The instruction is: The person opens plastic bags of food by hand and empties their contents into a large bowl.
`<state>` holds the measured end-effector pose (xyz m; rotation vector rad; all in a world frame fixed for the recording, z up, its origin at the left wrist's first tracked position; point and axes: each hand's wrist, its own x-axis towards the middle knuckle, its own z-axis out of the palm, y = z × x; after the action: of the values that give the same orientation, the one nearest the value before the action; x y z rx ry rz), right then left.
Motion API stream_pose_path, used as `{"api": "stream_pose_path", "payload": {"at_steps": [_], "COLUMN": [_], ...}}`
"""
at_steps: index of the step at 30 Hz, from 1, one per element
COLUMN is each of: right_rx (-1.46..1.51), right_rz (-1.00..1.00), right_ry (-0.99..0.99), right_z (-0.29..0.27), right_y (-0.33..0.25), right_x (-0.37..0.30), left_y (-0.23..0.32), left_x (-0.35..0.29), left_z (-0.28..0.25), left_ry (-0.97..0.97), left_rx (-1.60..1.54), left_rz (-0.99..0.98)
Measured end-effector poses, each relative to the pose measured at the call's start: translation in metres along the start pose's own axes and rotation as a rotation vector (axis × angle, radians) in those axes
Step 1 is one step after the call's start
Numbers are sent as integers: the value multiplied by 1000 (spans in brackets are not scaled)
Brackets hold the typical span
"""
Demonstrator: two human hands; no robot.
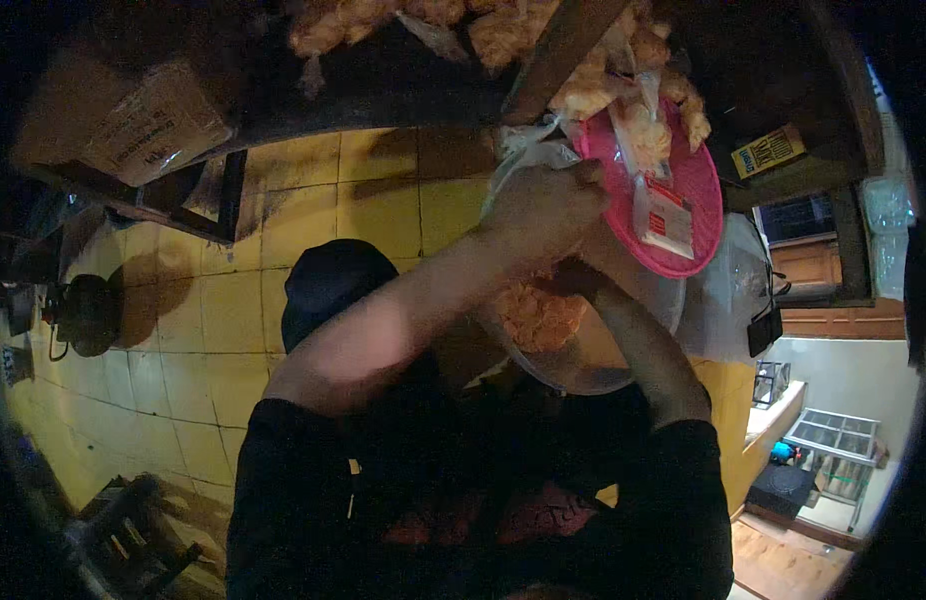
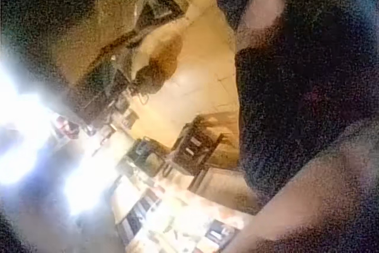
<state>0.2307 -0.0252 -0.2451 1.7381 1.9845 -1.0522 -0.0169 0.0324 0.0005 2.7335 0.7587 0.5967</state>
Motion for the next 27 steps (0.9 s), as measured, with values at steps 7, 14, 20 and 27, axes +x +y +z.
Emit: {"api": "stream_pose_path", "payload": {"at_steps": [7, 14, 20, 27], "right_rx": [251, 99, 609, -216], "right_rz": [-124, 12, 143, -275], "right_ry": [-481, -897, -384, -153], "right_z": [7, -10, -30, -75], "right_y": [-79, -112, -122, -126], "right_x": [21, -20, -107, -143], "left_y": [-2, 5, -10, -18], "left_x": [-4, 11, 9, 3], "left_z": [-4, 4, 18, 29], "left_ry": [207, 14, 48, -27], "left_rx": [-118, -1, -121, -65], "left_rz": [54, -149, -139, -117]}}
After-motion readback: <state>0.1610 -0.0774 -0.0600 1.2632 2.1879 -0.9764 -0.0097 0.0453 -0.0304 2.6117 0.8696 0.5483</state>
